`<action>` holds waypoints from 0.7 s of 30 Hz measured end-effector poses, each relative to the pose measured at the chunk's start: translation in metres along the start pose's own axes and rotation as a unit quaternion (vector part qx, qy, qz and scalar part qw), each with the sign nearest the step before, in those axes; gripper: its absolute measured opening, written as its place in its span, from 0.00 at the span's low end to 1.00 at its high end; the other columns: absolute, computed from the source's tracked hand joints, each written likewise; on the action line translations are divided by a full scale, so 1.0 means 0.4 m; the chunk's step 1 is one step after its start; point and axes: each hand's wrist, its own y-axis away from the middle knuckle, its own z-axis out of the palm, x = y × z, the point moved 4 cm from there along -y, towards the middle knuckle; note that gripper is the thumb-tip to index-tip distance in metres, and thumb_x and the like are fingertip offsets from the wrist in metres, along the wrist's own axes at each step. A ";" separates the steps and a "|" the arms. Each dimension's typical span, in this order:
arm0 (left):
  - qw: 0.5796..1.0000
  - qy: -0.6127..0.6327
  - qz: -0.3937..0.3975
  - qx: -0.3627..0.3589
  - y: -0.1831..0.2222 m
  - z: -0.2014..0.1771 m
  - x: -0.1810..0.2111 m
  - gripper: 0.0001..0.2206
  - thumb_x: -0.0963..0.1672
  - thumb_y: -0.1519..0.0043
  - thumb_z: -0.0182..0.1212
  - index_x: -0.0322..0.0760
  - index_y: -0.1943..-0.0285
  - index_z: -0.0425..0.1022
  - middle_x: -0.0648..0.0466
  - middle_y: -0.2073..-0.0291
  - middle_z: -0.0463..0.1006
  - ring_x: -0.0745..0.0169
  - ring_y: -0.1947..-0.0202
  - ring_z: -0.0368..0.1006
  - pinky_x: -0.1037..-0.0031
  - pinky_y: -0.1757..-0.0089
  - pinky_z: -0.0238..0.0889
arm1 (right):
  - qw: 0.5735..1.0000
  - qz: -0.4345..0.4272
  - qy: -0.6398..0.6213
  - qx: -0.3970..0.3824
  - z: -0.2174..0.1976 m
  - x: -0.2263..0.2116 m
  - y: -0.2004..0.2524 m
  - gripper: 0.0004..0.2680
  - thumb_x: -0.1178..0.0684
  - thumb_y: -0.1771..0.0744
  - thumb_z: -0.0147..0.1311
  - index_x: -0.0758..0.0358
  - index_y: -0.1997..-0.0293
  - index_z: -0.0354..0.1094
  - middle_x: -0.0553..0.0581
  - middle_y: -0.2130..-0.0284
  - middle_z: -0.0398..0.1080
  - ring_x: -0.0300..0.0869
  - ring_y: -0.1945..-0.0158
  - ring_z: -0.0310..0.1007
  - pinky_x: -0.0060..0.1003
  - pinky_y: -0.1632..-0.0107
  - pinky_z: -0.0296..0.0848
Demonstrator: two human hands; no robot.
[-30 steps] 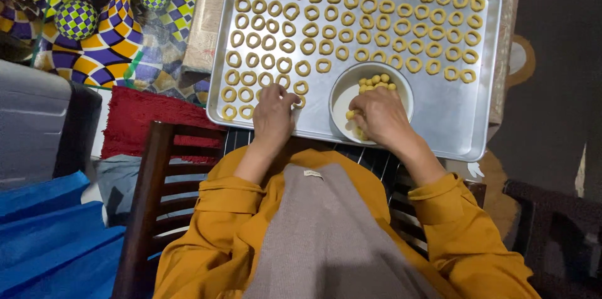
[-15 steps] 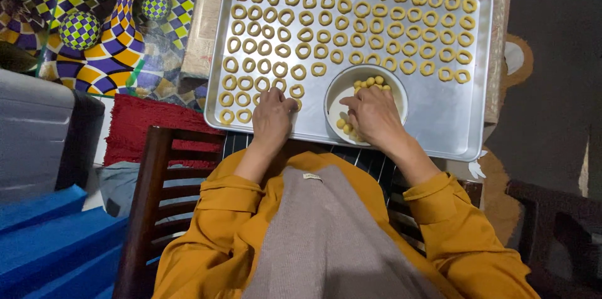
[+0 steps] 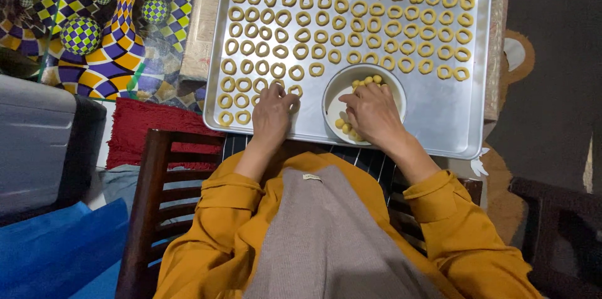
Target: Shaping dough into ring-shaped cookies and placing them on a baking tray
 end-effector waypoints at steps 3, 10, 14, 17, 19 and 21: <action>1.000 -0.001 0.003 -0.004 -0.010 0.024 -0.012 0.07 0.40 0.37 0.56 0.46 0.65 0.79 0.53 0.60 0.65 0.43 0.57 0.68 0.58 0.65 0.72 | 1.000 -0.005 0.001 0.002 -0.004 -0.002 -0.001 0.08 0.47 0.37 0.58 0.43 0.55 0.76 0.49 0.67 0.68 0.45 0.56 0.68 0.43 0.52 0.62; 1.000 -0.014 0.004 -0.009 -0.008 0.011 -0.002 0.05 0.40 0.38 0.59 0.45 0.65 0.79 0.53 0.60 0.65 0.44 0.57 0.68 0.60 0.65 0.73 | 1.000 -0.001 -0.013 -0.021 -0.006 -0.002 -0.005 0.08 0.48 0.36 0.58 0.44 0.54 0.76 0.50 0.67 0.68 0.46 0.55 0.68 0.44 0.53 0.61; 1.000 -0.004 0.007 -0.003 0.007 -0.006 -0.005 0.05 0.41 0.37 0.60 0.47 0.57 0.78 0.53 0.58 0.65 0.45 0.55 0.70 0.60 0.65 0.74 | 1.000 -0.003 -0.008 -0.013 -0.003 0.001 -0.004 0.09 0.47 0.37 0.59 0.44 0.54 0.76 0.49 0.67 0.69 0.46 0.55 0.68 0.44 0.53 0.62; 0.999 -0.031 0.031 0.025 0.019 -0.032 0.003 0.03 0.43 0.43 0.68 0.47 0.65 0.78 0.54 0.62 0.66 0.46 0.58 0.70 0.63 0.66 0.72 | 1.000 -0.005 -0.016 -0.005 -0.016 -0.004 -0.010 0.08 0.49 0.37 0.59 0.45 0.55 0.76 0.50 0.67 0.68 0.47 0.56 0.68 0.44 0.54 0.62; 0.998 -0.039 0.033 0.034 0.019 -0.019 -0.005 0.04 0.43 0.44 0.69 0.47 0.67 0.78 0.54 0.63 0.66 0.47 0.59 0.70 0.63 0.67 0.72 | 1.000 -0.006 -0.014 -0.001 -0.010 -0.003 -0.007 0.08 0.48 0.37 0.59 0.45 0.55 0.76 0.49 0.67 0.68 0.46 0.56 0.68 0.44 0.54 0.62; 0.997 -0.044 0.035 0.043 0.017 -0.006 -0.010 0.05 0.42 0.45 0.69 0.47 0.70 0.77 0.55 0.64 0.66 0.48 0.60 0.70 0.64 0.68 0.71 | 1.000 -0.007 -0.011 0.002 -0.009 -0.001 -0.006 0.08 0.48 0.37 0.59 0.44 0.55 0.76 0.49 0.67 0.68 0.46 0.56 0.68 0.44 0.54 0.62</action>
